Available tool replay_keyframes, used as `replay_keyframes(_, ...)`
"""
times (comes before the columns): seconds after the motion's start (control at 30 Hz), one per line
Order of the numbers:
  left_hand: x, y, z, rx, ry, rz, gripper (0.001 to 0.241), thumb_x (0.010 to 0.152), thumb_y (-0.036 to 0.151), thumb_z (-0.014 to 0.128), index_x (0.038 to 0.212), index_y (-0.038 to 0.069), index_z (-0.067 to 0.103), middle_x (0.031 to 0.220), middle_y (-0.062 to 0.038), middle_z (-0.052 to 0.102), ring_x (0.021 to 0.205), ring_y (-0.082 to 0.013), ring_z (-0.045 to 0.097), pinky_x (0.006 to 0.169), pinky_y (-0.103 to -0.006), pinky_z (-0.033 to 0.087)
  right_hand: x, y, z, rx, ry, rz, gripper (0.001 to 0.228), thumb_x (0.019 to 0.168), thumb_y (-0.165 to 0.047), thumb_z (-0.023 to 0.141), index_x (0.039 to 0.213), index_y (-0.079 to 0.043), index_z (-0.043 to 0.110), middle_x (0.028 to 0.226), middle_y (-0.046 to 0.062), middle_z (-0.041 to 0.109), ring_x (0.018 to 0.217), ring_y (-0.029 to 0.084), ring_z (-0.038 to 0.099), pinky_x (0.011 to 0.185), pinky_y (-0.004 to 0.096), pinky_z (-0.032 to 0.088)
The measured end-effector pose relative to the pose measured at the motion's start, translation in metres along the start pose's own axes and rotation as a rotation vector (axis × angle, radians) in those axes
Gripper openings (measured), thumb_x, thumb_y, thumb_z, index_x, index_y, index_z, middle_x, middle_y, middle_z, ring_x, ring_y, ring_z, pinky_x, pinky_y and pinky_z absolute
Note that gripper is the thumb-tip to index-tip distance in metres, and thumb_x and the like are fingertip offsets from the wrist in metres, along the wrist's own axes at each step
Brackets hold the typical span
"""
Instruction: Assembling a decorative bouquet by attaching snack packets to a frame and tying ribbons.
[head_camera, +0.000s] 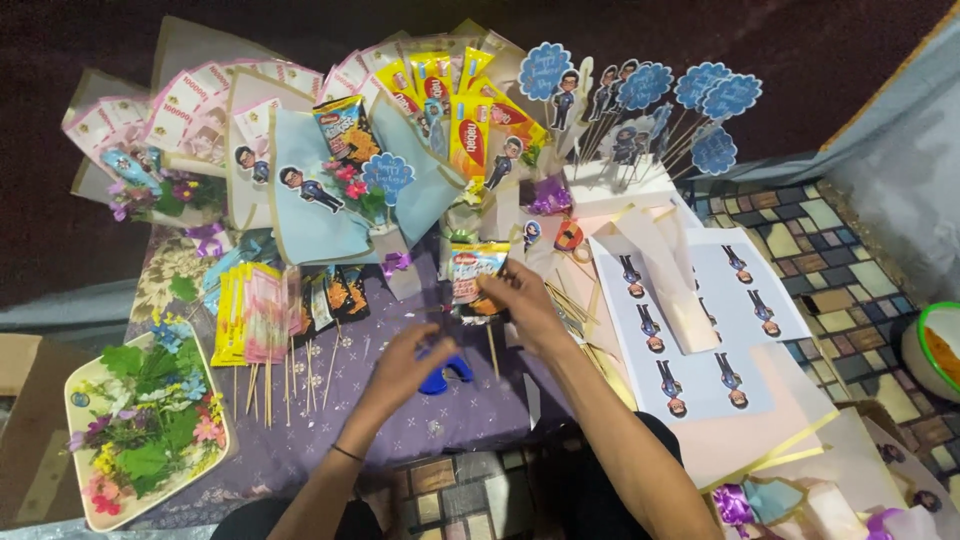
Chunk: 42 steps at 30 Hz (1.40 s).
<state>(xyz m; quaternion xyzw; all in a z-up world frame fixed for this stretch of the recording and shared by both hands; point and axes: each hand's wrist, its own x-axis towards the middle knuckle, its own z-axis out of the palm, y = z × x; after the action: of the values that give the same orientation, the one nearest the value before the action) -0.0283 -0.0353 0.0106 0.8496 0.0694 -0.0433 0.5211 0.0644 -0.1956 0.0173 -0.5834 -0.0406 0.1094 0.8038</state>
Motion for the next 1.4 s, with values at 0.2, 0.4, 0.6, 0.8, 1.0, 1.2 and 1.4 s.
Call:
replay_keyframes(0.2, 0.005, -0.024, 0.008, 0.560, -0.326, 0.027, 0.071, 0.068, 0.031, 0.071, 0.130, 0.016, 0.039, 0.129, -0.009, 0.039, 0.115, -0.0354, 0.038, 0.092, -0.0530, 0.036, 0.000, -0.026, -0.007, 0.145, 0.124, 0.021, 0.023, 0.074, -0.011, 0.068, 0.089, 0.002, 0.055, 0.062, 0.006, 0.053, 0.054, 0.013, 0.058, 0.048, 0.020, 0.047)
replay_keyframes(0.4, 0.009, -0.036, 0.011, 0.632, -0.303, 0.059, 0.063, 0.071, 0.029, 0.068, 0.128, 0.021, 0.041, 0.123, -0.006, 0.043, 0.113, -0.0304, 0.040, 0.090, -0.0472, 0.038, 0.007, -0.019, -0.021, 0.159, 0.148, 0.046, 0.030, 0.073, -0.010, 0.069, 0.094, 0.004, 0.054, 0.069, 0.014, 0.061, 0.062, 0.019, 0.064, 0.055, 0.027, 0.053)
replay_keyframes(0.6, 0.005, -0.027, -0.002, 0.628, -0.207, 0.096, 0.061, 0.071, 0.026, 0.068, 0.124, 0.008, 0.045, 0.115, -0.016, 0.051, 0.110, -0.0368, 0.045, 0.089, -0.0493, 0.040, 0.007, -0.015, -0.030, 0.182, 0.174, 0.022, 0.029, 0.072, -0.008, 0.069, 0.095, 0.004, 0.055, 0.069, 0.011, 0.060, 0.064, 0.018, 0.064, 0.058, 0.028, 0.053)
replay_keyframes(0.8, 0.015, -0.045, -0.014, 0.608, 0.024, 0.057, 0.062, 0.070, 0.037, 0.067, 0.119, 0.005, 0.051, 0.106, -0.017, 0.058, 0.103, -0.0332, 0.055, 0.090, -0.0411, 0.043, 0.011, -0.006, -0.039, 0.204, 0.183, 0.008, 0.029, 0.073, -0.007, 0.068, 0.095, 0.004, 0.054, 0.071, 0.013, 0.061, 0.065, 0.020, 0.064, 0.059, 0.029, 0.054)
replay_keyframes(1.0, 0.004, -0.026, -0.005, 0.517, -0.042, 0.157, 0.060, 0.064, 0.030, 0.072, 0.114, 0.002, 0.055, 0.098, -0.021, 0.061, 0.096, -0.0375, 0.057, 0.083, -0.0429, 0.046, 0.014, -0.012, -0.043, 0.254, 0.199, -0.005, 0.032, 0.073, -0.007, 0.068, 0.099, 0.005, 0.054, 0.075, 0.018, 0.062, 0.068, 0.025, 0.065, 0.060, 0.035, 0.055)
replay_keyframes(1.2, -0.019, 0.036, 0.038, 0.406, -0.351, 0.325, 0.019, 0.074, 0.022, 0.064, 0.092, 0.016, 0.062, 0.088, -0.002, 0.065, 0.086, -0.0164, 0.057, 0.078, -0.0315, 0.048, 0.007, -0.039, -0.044, 0.275, 0.103, -0.007, 0.025, 0.078, -0.002, 0.056, 0.102, 0.006, 0.054, 0.084, 0.013, 0.063, 0.065, 0.013, 0.060, 0.056, 0.020, 0.049)
replay_keyframes(1.4, -0.012, 0.011, 0.127, 0.761, -0.162, 0.779, 0.061, 0.073, 0.035, 0.064, 0.120, -0.001, 0.048, 0.087, -0.017, 0.054, 0.082, -0.0278, 0.050, 0.070, -0.0358, 0.041, 0.004, -0.049, -0.052, 0.425, 0.068, -0.023, 0.023, 0.079, -0.003, 0.056, 0.101, 0.004, 0.052, 0.082, 0.013, 0.062, 0.063, 0.014, 0.060, 0.055, 0.021, 0.050)
